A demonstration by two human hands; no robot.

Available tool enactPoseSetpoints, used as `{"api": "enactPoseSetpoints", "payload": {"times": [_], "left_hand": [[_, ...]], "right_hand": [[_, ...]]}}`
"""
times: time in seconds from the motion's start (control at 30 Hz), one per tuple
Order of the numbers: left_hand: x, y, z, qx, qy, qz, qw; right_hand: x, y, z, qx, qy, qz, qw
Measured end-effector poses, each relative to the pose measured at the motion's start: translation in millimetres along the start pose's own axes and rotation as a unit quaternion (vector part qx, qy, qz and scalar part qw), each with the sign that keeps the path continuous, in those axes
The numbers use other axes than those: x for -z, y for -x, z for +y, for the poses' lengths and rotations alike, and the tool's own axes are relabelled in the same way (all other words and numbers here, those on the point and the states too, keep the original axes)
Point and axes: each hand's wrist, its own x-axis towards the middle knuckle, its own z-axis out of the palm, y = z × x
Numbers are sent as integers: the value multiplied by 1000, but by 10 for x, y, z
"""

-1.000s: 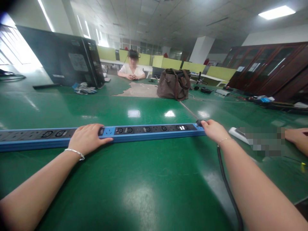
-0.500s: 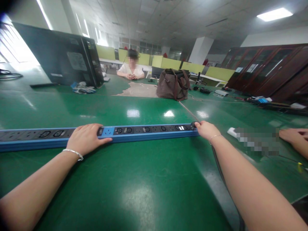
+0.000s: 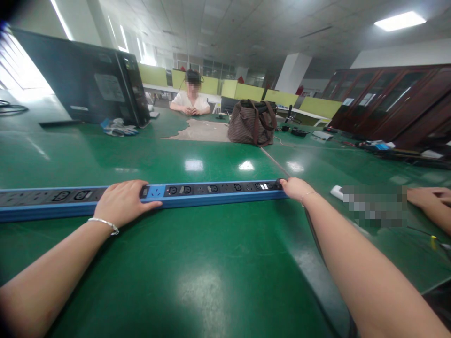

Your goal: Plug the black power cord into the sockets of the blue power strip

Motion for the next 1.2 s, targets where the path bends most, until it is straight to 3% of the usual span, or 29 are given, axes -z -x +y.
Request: {"api": "enactPoseSetpoints", "payload": {"times": [0.2,0.4,0.73,1.2], "left_hand": [[4,-1,5,2,-12,-3,1000],[-2,-11,-4,4,-11,-10,1000],[-17,-6,-12,2,-4,-4,1000],[11,1,8,2,-1,-4,1000]], "right_hand": [[-107,41,7,4,6,30,1000],[4,-46,-49,13,50,-42,998],[70,69,-90,36,35,-53,997],[-77,8,18,30,15,-21,999]]}}
